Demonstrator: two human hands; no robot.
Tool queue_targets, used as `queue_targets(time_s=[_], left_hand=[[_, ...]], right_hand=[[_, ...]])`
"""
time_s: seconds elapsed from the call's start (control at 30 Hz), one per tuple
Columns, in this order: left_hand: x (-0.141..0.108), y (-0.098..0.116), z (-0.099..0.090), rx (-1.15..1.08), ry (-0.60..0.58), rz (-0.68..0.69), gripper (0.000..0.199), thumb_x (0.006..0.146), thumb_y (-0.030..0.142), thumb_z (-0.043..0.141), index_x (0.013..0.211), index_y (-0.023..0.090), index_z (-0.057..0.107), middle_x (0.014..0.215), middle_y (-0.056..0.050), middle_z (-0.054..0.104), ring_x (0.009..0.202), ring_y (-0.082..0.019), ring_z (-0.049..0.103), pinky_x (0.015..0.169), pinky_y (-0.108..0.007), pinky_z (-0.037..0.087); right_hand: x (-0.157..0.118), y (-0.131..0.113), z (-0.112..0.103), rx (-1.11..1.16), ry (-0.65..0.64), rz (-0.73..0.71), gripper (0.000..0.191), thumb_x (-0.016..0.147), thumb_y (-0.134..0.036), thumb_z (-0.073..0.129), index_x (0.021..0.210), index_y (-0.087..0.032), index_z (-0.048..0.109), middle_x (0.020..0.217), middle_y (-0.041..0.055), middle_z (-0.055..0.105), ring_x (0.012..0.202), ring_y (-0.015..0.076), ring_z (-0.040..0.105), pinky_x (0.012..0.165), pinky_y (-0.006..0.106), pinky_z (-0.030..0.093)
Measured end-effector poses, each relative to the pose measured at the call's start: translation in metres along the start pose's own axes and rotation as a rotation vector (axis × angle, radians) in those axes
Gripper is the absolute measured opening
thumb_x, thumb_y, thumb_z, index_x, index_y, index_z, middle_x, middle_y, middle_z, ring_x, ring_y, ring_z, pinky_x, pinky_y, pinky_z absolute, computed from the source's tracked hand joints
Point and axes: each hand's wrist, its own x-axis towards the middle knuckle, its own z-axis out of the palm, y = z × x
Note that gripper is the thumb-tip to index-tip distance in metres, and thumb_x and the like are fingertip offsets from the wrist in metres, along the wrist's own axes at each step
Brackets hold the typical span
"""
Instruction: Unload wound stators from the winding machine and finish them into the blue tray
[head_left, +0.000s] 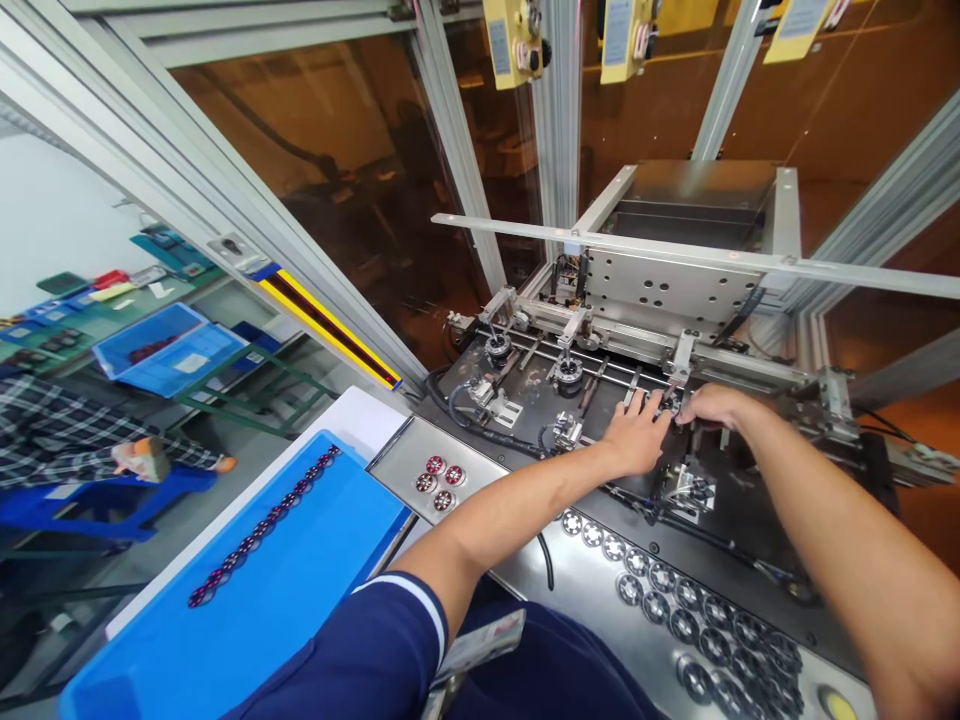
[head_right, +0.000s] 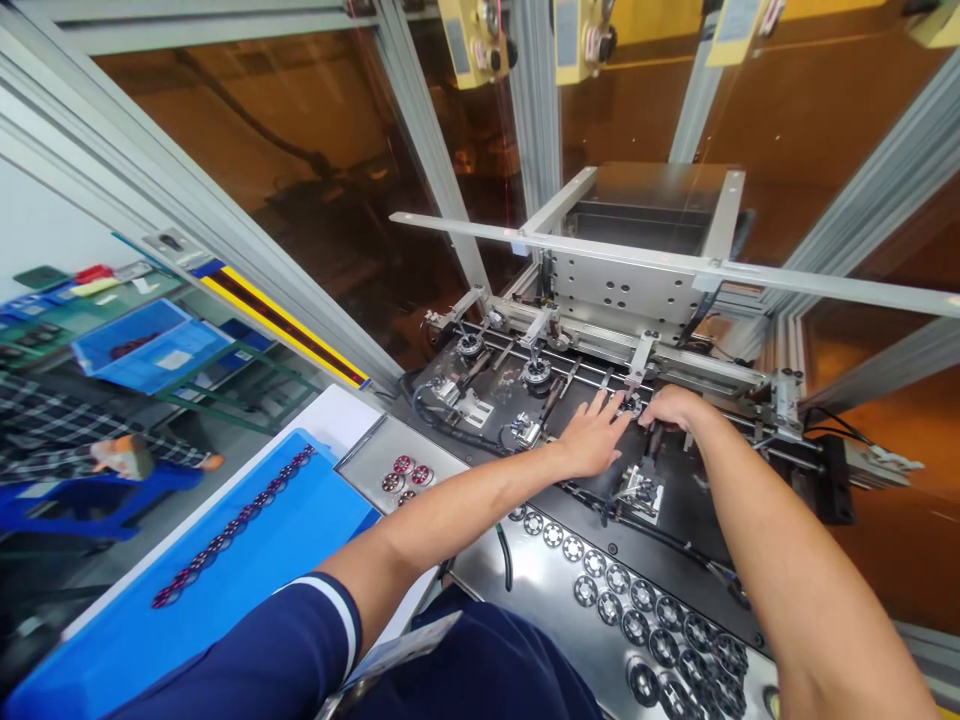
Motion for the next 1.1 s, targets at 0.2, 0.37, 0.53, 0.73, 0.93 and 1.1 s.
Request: queue_targets(time_s=[0.2,0.37,0.53,0.73,0.93,1.1], left_hand=[[0.0,-0.001,0.0,0.027,0.021,0.0,0.07,0.094,0.033,0.059,0.155,0.012,0.031,0.169,-0.017,0.024,0.155,-0.039,0.022,0.12,-0.055,0.037],[0.002,-0.003,-0.006,0.038,-0.016,0.01,0.064,0.096,0.028,0.056,0.154,0.014,0.035,0.169,-0.013,0.025,0.156,-0.037,0.021,0.121,-0.054,0.036],[0.004,-0.004,-0.01,0.053,-0.057,-0.001,0.058,0.098,0.018,0.043,0.155,0.016,0.035,0.169,-0.012,0.027,0.155,-0.036,0.024,0.119,-0.056,0.038],[0.008,-0.004,-0.013,0.066,-0.08,0.009,0.058,0.097,0.012,0.037,0.155,0.015,0.037,0.168,-0.013,0.028,0.155,-0.033,0.027,0.122,-0.056,0.035],[0.004,-0.007,-0.023,0.078,-0.11,0.036,0.062,0.093,0.013,0.052,0.153,0.016,0.039,0.167,-0.014,0.031,0.152,-0.036,0.034,0.116,-0.056,0.042],[0.001,0.014,-0.047,0.067,-0.027,0.167,0.041,0.099,0.027,0.049,0.136,0.011,0.056,0.149,-0.016,0.055,0.149,-0.033,0.038,0.118,-0.048,0.04]], right_hand=[[0.02,-0.009,-0.005,0.017,0.113,0.1,0.027,0.097,-0.039,0.065,0.108,-0.014,0.066,0.104,0.0055,0.068,0.09,0.0165,0.067,0.08,0.034,0.059],[0.009,0.002,-0.009,0.149,0.234,0.011,0.03,0.096,-0.043,0.067,0.103,-0.014,0.068,0.1,0.0039,0.069,0.089,0.0174,0.067,0.079,0.034,0.058],[0.006,0.009,0.012,0.329,0.192,-0.087,0.029,0.097,-0.042,0.065,0.099,-0.013,0.067,0.093,0.0025,0.069,0.082,0.0145,0.067,0.077,0.032,0.059],[0.005,0.007,0.022,0.387,0.222,-0.106,0.027,0.097,-0.04,0.066,0.098,-0.012,0.066,0.094,0.0023,0.069,0.082,0.0149,0.067,0.076,0.032,0.059],[-0.047,-0.002,0.008,0.229,0.351,-0.148,0.028,0.093,-0.041,0.07,0.093,-0.013,0.068,0.089,0.001,0.069,0.083,0.0163,0.066,0.08,0.035,0.057],[-0.127,0.061,-0.019,0.094,0.487,-0.112,0.015,0.086,-0.034,0.074,0.086,-0.019,0.074,0.088,0.0035,0.073,0.081,0.017,0.065,0.083,0.033,0.051]])
